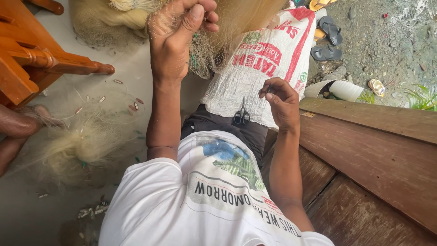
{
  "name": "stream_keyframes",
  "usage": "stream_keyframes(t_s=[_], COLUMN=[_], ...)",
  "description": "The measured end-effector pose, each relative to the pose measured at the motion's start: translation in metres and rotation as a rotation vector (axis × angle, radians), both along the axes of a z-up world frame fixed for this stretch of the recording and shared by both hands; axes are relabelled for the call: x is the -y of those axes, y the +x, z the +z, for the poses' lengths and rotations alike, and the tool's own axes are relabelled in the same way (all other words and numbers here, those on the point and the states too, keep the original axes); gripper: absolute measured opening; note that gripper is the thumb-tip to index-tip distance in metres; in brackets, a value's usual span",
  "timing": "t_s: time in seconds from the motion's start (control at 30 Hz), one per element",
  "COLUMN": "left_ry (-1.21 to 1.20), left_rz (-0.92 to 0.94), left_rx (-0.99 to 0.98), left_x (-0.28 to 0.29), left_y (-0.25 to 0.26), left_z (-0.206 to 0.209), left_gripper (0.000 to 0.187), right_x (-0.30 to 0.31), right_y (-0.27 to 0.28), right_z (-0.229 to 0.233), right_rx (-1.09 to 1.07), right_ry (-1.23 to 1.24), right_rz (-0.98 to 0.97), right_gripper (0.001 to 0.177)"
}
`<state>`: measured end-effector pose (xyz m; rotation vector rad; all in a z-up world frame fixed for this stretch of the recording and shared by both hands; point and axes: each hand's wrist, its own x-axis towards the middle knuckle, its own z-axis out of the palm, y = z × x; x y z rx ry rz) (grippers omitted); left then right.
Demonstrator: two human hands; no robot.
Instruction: Repair a fishing net by threading line through the mesh, tying knots, and trimming excess with scissors.
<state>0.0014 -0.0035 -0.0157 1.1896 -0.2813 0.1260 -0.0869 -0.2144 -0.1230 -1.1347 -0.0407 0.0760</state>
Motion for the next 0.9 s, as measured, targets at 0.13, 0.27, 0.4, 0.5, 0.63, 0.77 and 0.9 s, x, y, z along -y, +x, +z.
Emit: stream_keyframes(t_s=[0.13, 0.27, 0.4, 0.5, 0.63, 0.77, 0.9], left_ry=[0.111, 0.142, 0.204, 0.187, 0.120, 0.051, -0.019], left_rz=[-0.066, -0.139, -0.171, -0.187, -0.207, -0.265, -0.336], left_rx=[0.037, 0.058, 0.048, 0.015, 0.070, 0.101, 0.059], left_x=[-0.002, 0.000, 0.004, 0.006, 0.013, 0.014, 0.012], left_y=[-0.003, -0.003, -0.002, 0.000, 0.001, 0.001, 0.000], left_z=[0.007, 0.012, 0.015, 0.013, 0.017, 0.019, 0.019], left_gripper=[0.019, 0.020, 0.022, 0.022, 0.019, 0.023, 0.029], right_x=[0.005, 0.008, 0.003, -0.016, -0.035, -0.064, -0.091], right_y=[0.007, 0.014, 0.013, 0.006, 0.004, 0.011, 0.026], right_z=[0.003, 0.014, 0.021, 0.036, 0.063, 0.097, 0.124], right_rx=[-0.020, 0.051, 0.173, 0.230, 0.319, 0.330, 0.314], right_ry=[-0.130, -0.303, -0.282, -0.136, -0.110, -0.060, -0.245], right_rz=[0.050, 0.150, 0.078, -0.068, -0.147, -0.304, -0.445], right_gripper=[0.025, 0.021, 0.016, 0.016, 0.016, 0.014, 0.010])
